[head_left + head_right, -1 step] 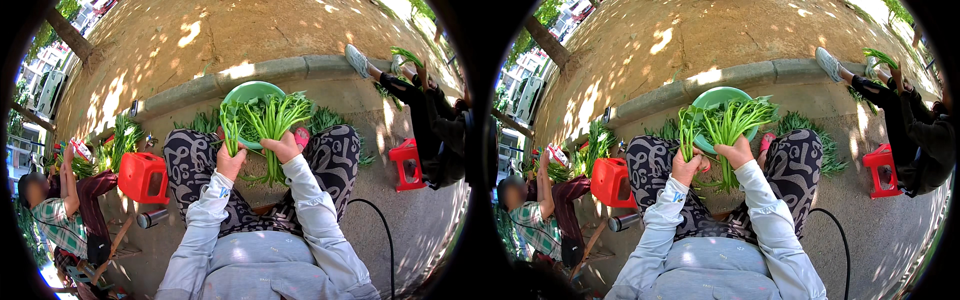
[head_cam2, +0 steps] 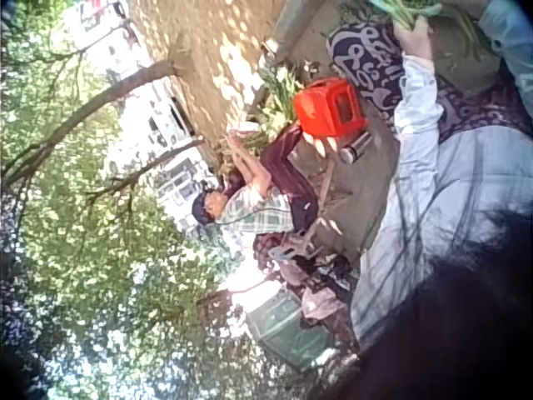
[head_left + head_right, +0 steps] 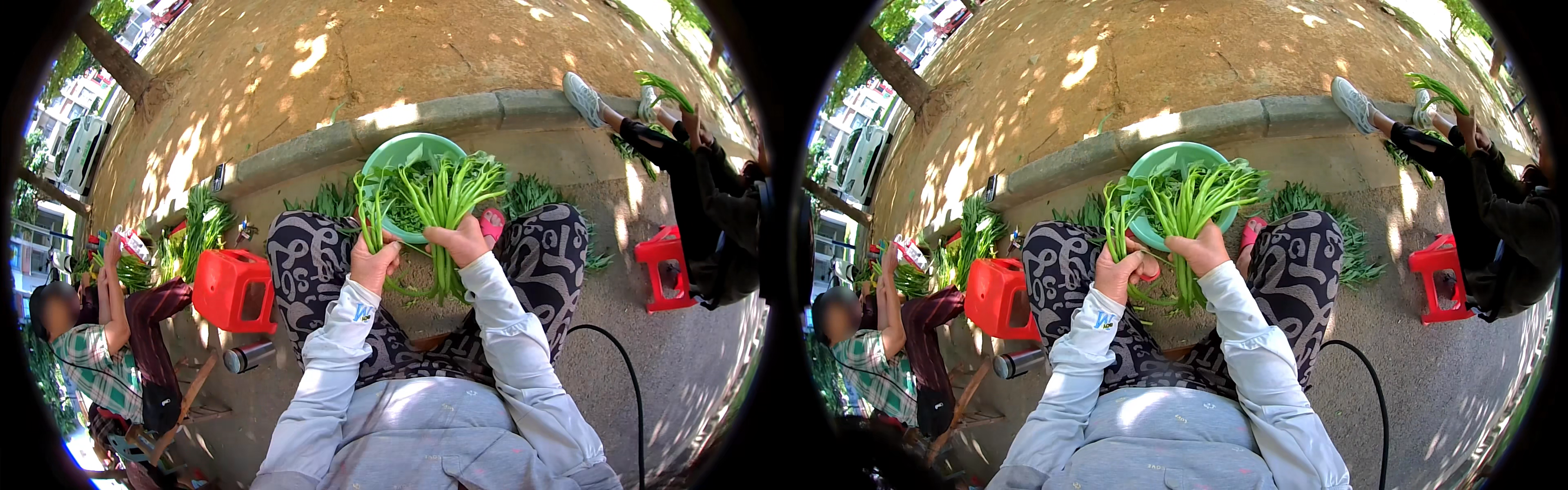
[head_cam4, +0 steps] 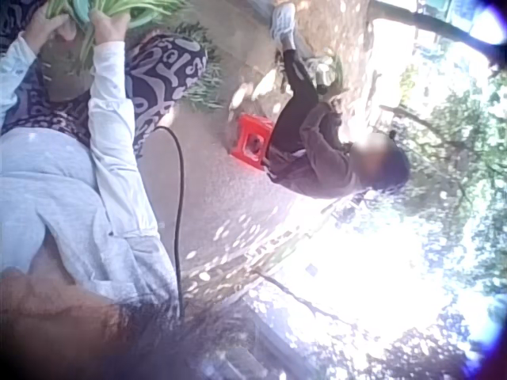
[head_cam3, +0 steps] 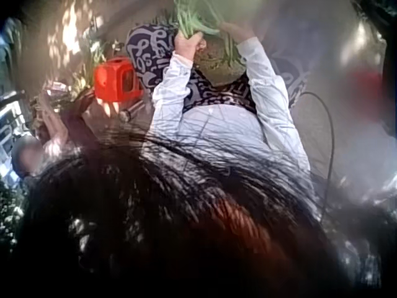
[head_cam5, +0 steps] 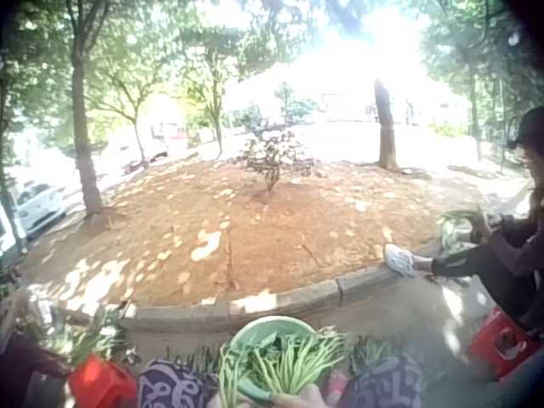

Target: The person sorts green leafy vegetables by hand, picking through a bunch and placing selected pieces into a light green bowl while sitting outdoors.

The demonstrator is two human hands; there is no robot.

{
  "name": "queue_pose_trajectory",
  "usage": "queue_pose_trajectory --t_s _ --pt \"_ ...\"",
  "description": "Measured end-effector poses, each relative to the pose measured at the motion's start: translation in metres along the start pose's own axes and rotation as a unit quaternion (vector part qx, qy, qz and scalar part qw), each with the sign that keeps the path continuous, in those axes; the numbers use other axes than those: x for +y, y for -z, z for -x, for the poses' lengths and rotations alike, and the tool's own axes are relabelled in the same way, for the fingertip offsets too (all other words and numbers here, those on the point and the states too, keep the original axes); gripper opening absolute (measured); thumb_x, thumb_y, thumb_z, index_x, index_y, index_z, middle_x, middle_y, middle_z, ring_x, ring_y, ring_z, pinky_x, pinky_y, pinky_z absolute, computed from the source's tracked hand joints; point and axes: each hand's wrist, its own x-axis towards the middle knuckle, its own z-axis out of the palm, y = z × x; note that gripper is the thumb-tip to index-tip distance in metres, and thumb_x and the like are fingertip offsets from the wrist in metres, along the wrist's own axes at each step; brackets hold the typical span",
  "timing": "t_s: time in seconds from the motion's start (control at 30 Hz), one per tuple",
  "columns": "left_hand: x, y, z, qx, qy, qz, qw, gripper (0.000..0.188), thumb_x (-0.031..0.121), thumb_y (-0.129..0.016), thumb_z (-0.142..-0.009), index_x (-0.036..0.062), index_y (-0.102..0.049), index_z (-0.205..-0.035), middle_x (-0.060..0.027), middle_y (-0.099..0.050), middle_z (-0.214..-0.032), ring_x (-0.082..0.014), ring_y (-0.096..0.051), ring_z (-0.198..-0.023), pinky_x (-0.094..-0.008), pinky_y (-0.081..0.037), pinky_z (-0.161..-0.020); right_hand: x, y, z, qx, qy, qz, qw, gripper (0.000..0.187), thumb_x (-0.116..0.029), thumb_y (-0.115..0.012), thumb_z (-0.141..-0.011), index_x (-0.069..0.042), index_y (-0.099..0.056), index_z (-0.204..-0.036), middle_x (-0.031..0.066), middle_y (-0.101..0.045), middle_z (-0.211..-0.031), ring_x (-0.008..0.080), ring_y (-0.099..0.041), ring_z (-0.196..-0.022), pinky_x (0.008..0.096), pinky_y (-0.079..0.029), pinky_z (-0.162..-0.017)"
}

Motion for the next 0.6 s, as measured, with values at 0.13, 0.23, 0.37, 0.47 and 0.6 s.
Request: queue_pose_trajectory --t_s 0.13,0.23,0.37,0.47,0.6 --pt "0.006 0.0 -0.001 0.022 0.05 0.134 0.989 0.014 -0.003 -0.057 -0.078 0.007 -0.048 -0.085 -0.0039 -0.053 -0.07 -0.0099 -0.046 -0.048 -0.0223 -0.035 -0.041 0.0 -0.002 0.0 -0.001 0.005 -0.004 1.0 0.034 0.0 -0.065 -0.071 0.005 -0.052 -0.102 0.0076 -0.06 -0.083 0.0141 -0.058 -0.061 0.0254 -0.048 -0.051" --pt "0.009 -0.001 -0.001 0.054 0.068 0.214 0.973 0.015 -0.003 -0.055 -0.079 0.008 -0.048 -0.086 -0.0051 -0.054 -0.072 -0.0105 -0.044 -0.047 -0.0233 -0.033 -0.041 0.001 -0.004 -0.001 0.002 0.002 -0.003 1.0 0.033 0.0 -0.065 -0.071 0.004 -0.052 -0.1 0.0069 -0.06 -0.082 0.0136 -0.058 -0.06 0.0254 -0.048 -0.051" --pt "0.015 0.003 -0.006 0.105 0.069 0.258 0.958 0.012 -0.001 -0.055 -0.082 0.0084 -0.049 -0.087 -0.0061 -0.054 -0.072 -0.0111 -0.042 -0.045 -0.0245 -0.032 -0.04 -0.001 -0.001 0.0 -0.004 -0.011 0.014 1.0 0.032 0.0 -0.066 -0.07 0.004 -0.053 -0.1 0.0061 -0.06 -0.08 0.0132 -0.057 -0.059 0.0252 -0.048 -0.051" --pt "0.02 -0.004 -0.001 0.059 0.026 0.178 0.982 0.01 0.004 -0.057 -0.084 0.0067 -0.051 -0.091 -0.0057 -0.054 -0.071 -0.0107 -0.04 -0.041 -0.0239 -0.031 -0.039 -0.001 0.0 0.0 -0.008 -0.014 0.021 1.0 0.033 0.0 -0.066 -0.07 0.004 -0.053 -0.1 0.0062 -0.06 -0.081 0.0131 -0.057 -0.059 0.0252 -0.048 -0.051" --pt "0.018 -0.007 0.0 0.035 -0.008 0.082 0.996 0.013 0.001 -0.058 -0.082 0.0049 -0.052 -0.093 -0.0076 -0.06 -0.081 -0.008 -0.043 -0.045 -0.0219 -0.035 -0.04 0.001 0.001 -0.001 -0.013 -0.027 0.027 0.999 0.038 0.001 -0.065 -0.069 0.005 -0.05 -0.104 0.0079 -0.06 -0.083 0.015 -0.058 -0.059 0.026 -0.048 -0.05"
